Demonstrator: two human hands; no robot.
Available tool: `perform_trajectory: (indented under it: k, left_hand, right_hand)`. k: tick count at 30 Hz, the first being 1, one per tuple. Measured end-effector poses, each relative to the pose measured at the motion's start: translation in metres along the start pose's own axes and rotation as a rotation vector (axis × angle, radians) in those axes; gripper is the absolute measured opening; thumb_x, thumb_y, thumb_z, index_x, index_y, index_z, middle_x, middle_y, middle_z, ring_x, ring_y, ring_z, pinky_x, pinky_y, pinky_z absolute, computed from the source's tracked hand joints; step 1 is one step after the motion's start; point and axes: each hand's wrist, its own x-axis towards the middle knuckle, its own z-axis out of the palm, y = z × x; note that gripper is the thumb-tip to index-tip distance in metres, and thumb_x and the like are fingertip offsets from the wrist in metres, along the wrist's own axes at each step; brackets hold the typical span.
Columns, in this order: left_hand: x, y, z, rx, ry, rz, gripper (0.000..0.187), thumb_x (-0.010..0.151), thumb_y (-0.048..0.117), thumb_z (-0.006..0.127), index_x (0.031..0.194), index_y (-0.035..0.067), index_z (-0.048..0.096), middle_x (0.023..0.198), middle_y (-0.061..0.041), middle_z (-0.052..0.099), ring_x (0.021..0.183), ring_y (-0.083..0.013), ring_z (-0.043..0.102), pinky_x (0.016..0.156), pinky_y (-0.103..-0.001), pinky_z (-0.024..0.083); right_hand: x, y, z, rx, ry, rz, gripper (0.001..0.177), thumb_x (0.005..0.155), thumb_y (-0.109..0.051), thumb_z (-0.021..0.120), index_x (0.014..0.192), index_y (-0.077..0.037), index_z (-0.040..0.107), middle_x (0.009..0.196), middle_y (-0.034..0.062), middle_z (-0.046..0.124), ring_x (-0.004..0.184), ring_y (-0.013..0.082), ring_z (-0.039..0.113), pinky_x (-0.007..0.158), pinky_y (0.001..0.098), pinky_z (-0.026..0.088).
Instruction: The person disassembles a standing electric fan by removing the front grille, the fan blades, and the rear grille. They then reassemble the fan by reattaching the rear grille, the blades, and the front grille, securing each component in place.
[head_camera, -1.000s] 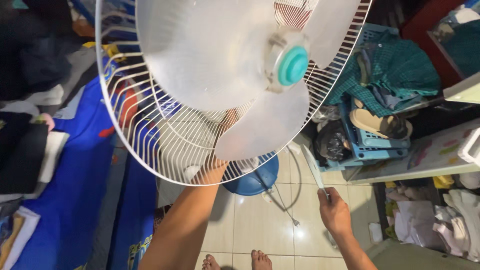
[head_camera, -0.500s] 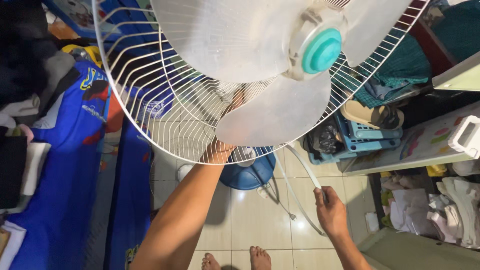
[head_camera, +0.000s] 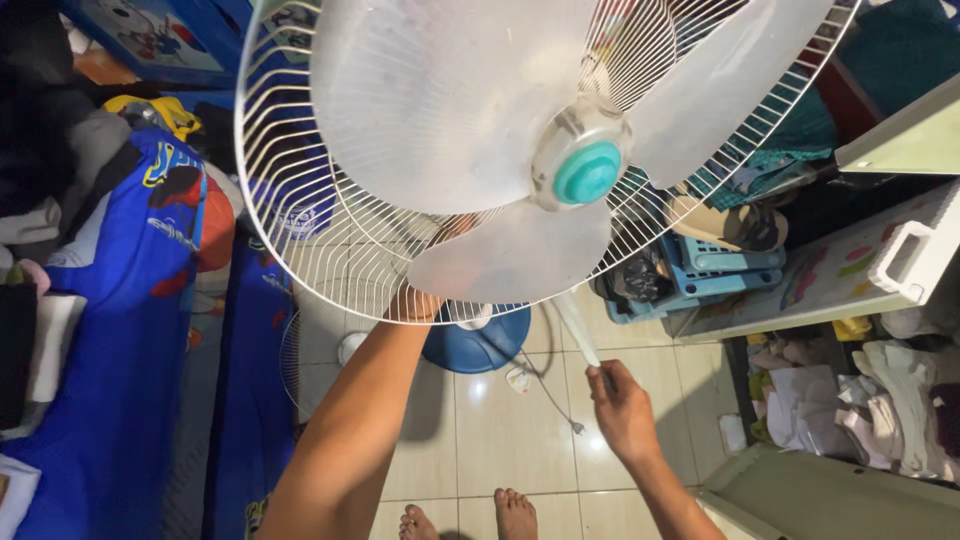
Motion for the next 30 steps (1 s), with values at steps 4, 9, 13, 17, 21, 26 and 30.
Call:
perform_trajectory:
  k: [4, 9, 13, 17, 21, 26, 30]
  left_hand:
    - [0.002, 0.009, 0.005, 0.063, 0.209, -0.033, 0.041, 0.096, 0.041, 0.073, 0.117, 0.006, 0.066, 0.110, -0.017, 0.074, 0.105, -0.0287, 0.071, 0.093, -0.039, 0.057]
    - [0.013, 0.025, 0.007, 0.086, 0.279, -0.010, 0.042, 0.096, 0.041, 0.073, 0.118, 0.006, 0.065, 0.111, -0.017, 0.075, 0.105, -0.0282, 0.071, 0.093, -0.039, 0.057]
    - [0.022, 0.038, 0.006, 0.087, 0.235, -0.034, 0.043, 0.096, 0.041, 0.073, 0.119, 0.006, 0.065, 0.112, -0.017, 0.075, 0.106, -0.0278, 0.071, 0.093, -0.038, 0.057]
    - [0.024, 0.038, 0.007, 0.095, 0.184, -0.054, 0.043, 0.096, 0.041, 0.073, 0.120, 0.006, 0.064, 0.112, -0.017, 0.075, 0.106, -0.0274, 0.072, 0.093, -0.038, 0.057]
    - [0.016, 0.017, 0.014, 0.050, 0.103, -0.070, 0.044, 0.096, 0.041, 0.073, 0.121, 0.006, 0.064, 0.113, -0.017, 0.075, 0.106, -0.0270, 0.072, 0.093, -0.038, 0.057]
    - [0.021, -0.020, -0.003, -0.007, 0.066, -0.110, 0.045, 0.096, 0.041, 0.073, 0.122, 0.006, 0.063, 0.114, -0.017, 0.076, 0.107, -0.0265, 0.072, 0.093, -0.037, 0.058]
    - [0.018, -0.043, -0.015, 0.006, 0.075, -0.168, 0.046, 0.096, 0.042, 0.072, 0.123, 0.006, 0.063, 0.114, -0.018, 0.076, 0.107, -0.0261, 0.072, 0.093, -0.037, 0.058]
  right_hand:
    - [-0.014, -0.020, 0.003, -0.004, 0.013, -0.021, 0.036, 0.098, -0.041, 0.057, 0.103, -0.006, 0.067, 0.068, 0.0132, 0.069, 0.063, 0.0262, 0.068, 0.064, 0.0395, 0.053]
    - [-0.017, -0.020, -0.003, -0.033, 0.040, 0.000, 0.038, 0.098, -0.042, 0.058, 0.103, -0.006, 0.068, 0.071, 0.0120, 0.071, 0.066, 0.0251, 0.069, 0.067, 0.0388, 0.053]
    - [-0.020, -0.011, -0.020, 0.066, 0.088, 0.010, 0.038, 0.097, -0.042, 0.059, 0.103, -0.005, 0.067, 0.074, 0.0094, 0.072, 0.071, 0.0193, 0.072, 0.069, 0.0364, 0.054]
    - [-0.021, -0.008, -0.027, 0.007, 0.079, 0.062, 0.037, 0.097, -0.041, 0.060, 0.105, -0.005, 0.068, 0.073, 0.0111, 0.072, 0.067, 0.0219, 0.067, 0.069, 0.0367, 0.054]
    - [-0.022, -0.006, -0.028, -0.020, 0.051, 0.069, 0.036, 0.098, -0.041, 0.059, 0.104, -0.006, 0.068, 0.071, 0.0114, 0.071, 0.065, 0.0221, 0.065, 0.066, 0.0379, 0.053]
    - [-0.022, -0.008, -0.026, 0.014, 0.037, 0.023, 0.035, 0.097, -0.041, 0.059, 0.101, -0.007, 0.067, 0.068, 0.0113, 0.069, 0.061, 0.0229, 0.065, 0.063, 0.0381, 0.052]
    - [-0.034, -0.010, -0.020, -0.036, -0.003, 0.036, 0.036, 0.097, -0.042, 0.057, 0.102, -0.008, 0.067, 0.067, 0.0141, 0.066, 0.061, 0.0268, 0.064, 0.064, 0.0395, 0.052]
